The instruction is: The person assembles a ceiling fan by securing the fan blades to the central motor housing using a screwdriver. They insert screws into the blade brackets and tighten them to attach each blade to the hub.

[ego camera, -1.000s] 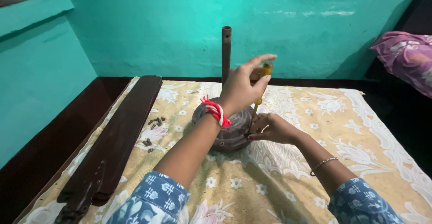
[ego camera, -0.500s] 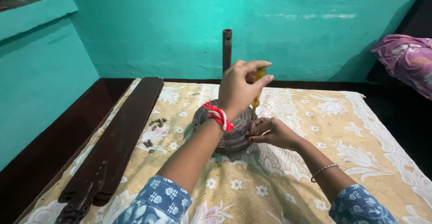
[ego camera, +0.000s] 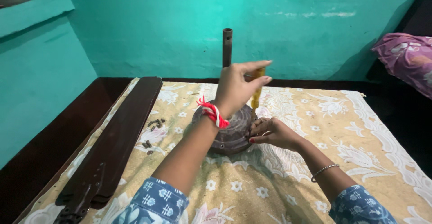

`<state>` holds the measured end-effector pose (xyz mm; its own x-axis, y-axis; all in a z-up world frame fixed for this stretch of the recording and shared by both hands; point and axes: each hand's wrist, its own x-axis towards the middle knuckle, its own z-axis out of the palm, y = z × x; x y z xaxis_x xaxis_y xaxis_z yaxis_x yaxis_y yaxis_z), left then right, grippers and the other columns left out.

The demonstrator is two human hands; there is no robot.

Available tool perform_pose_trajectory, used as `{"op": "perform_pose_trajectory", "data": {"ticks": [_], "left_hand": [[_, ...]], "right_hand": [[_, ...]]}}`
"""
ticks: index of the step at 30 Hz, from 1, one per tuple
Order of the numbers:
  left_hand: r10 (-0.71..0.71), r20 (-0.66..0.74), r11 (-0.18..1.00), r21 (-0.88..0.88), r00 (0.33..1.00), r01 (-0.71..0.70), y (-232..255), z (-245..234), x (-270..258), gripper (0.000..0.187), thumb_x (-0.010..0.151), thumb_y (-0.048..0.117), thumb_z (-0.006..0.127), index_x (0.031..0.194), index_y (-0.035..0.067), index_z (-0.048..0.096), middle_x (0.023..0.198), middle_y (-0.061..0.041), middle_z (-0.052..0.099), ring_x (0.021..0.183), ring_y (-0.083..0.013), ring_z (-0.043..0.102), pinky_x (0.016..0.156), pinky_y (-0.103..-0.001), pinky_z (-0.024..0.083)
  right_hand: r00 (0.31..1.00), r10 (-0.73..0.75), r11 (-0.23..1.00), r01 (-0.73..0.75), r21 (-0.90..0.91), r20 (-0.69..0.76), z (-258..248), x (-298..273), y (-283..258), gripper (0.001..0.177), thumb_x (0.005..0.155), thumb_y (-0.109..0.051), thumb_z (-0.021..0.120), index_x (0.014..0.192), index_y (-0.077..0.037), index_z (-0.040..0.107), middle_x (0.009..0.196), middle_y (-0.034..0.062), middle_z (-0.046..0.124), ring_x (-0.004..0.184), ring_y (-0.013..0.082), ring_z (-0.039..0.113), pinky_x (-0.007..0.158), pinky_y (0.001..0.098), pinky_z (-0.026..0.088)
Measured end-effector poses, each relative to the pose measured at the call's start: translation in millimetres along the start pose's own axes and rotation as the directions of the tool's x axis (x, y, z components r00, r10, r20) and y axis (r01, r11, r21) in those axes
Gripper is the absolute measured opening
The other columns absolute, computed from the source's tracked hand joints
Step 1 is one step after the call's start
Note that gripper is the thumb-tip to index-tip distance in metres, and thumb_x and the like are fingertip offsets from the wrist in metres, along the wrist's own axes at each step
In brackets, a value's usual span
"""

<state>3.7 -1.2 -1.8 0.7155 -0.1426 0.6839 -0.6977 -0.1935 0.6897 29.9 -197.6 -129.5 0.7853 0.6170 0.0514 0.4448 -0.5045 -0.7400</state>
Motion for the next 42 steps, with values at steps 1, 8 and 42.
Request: {"op": "perform_pose_trajectory", "data": {"ticks": [1,8,42], "left_hand": [[0.009,0.028,0.999,0.039,1.000,-0.010,-2,0,2,0.038,0.087,0.017,0.078,0.125,0.016,0.074,0.102,-0.009,0.081,0.084,-0.0137,0.079,0.078,-0.029,0.064],[0.064,0.146,0.991,0.107,0.987,-0.080,-1,6,3,0.035,0.095,0.005,0.064,0.129,0.011,0.068,0.100,-0.008,0.079,0.088,-0.0158,0.077,0.079,-0.031,0.061],[-0.545,-0.089,0.593,-0.745,0.834,0.308,-43,22,-2,0.060,0.103,0.052,0.048,0.057,0.016,0.034,0.046,0.005,0.028,0.035,-0.0086,0.023,0.034,-0.028,0.017]], "right_hand": [[1.000,-0.018,1.000,0.018,0.000,-0.003,1,0,0,0.023,0.079,-0.018,0.084,0.098,-0.005,0.083,0.104,0.0053,0.075,0.096,0.0150,0.070,0.085,0.0317,0.059],[0.997,-0.058,0.997,0.056,-0.055,-0.046,4,-3,0,0.022,0.078,-0.018,0.085,0.097,-0.005,0.084,0.101,0.0062,0.076,0.097,0.0165,0.069,0.088,0.0324,0.056],[0.996,0.013,0.956,0.012,0.292,-0.083,21,-6,11,0.022,0.080,-0.004,0.083,0.102,-0.003,0.084,0.114,0.0065,0.064,0.104,0.0148,0.067,0.088,0.0326,0.063]]}}
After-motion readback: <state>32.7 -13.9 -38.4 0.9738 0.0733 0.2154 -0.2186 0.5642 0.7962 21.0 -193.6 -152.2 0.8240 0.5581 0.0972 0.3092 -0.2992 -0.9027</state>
